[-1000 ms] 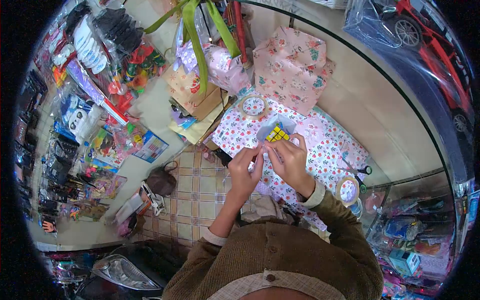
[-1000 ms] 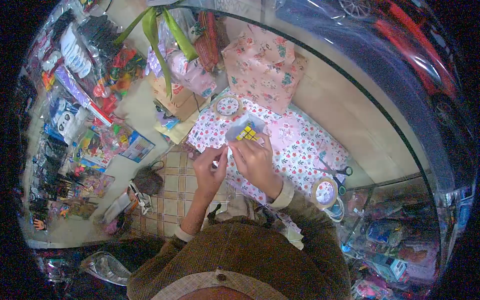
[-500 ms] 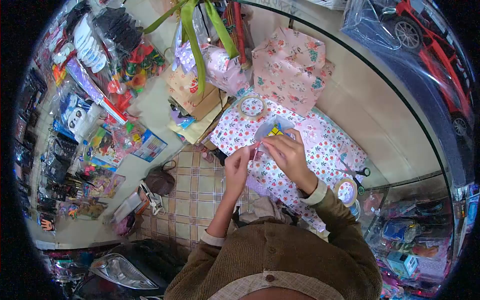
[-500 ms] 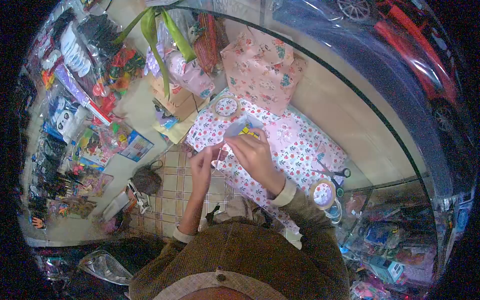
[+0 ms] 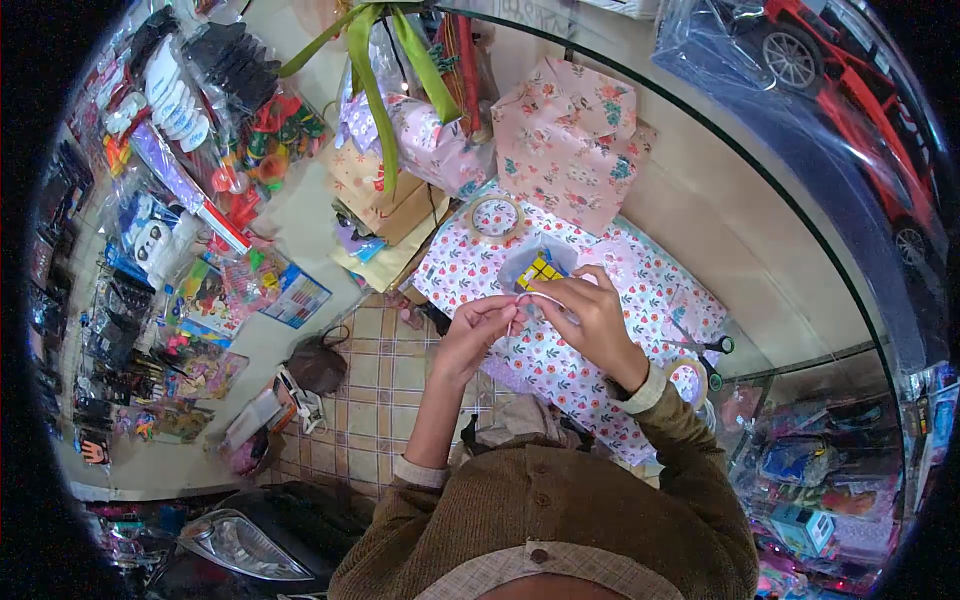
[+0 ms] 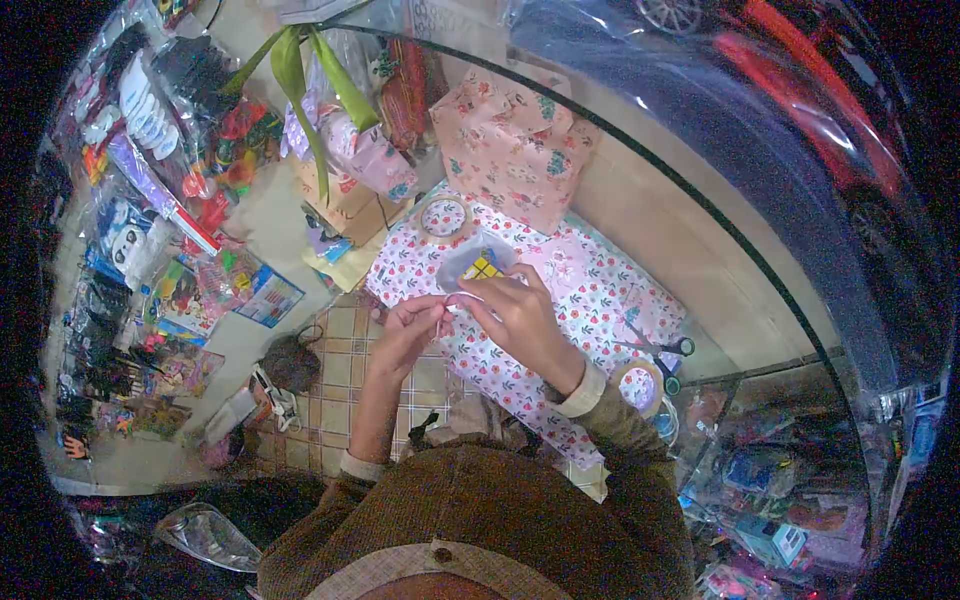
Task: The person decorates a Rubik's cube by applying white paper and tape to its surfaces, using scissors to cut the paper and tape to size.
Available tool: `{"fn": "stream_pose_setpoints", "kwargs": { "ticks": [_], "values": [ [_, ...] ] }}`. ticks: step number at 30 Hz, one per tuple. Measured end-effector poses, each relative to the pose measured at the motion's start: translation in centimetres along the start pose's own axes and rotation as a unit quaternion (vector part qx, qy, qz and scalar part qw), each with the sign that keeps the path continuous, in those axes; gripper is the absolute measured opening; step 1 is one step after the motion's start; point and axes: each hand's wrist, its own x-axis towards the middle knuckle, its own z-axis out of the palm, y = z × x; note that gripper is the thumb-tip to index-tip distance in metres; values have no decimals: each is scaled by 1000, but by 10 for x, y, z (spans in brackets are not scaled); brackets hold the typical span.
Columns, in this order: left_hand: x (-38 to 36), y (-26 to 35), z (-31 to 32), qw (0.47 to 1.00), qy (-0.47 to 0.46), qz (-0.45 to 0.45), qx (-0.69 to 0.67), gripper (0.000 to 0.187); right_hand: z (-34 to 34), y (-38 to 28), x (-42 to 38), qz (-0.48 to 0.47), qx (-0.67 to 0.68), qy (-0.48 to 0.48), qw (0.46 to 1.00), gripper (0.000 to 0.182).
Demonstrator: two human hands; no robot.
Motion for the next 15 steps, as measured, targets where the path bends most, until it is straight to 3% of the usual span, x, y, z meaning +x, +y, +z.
{"fn": "stream_pose_setpoints", "kwargs": {
  "ticks": [8,11,15],
  "values": [
    [-2,-1,17,993,58,9,102,29,-1,-5,0,3,-37,27,999,12],
    [-5,4,38,966,108,124,199,28,2,0,-2,-7,-47,41,998,12],
    [-10,2,48,899,154,205,356,25,7,-2,-3,-3,-48,70,996,10]
  ]
}}
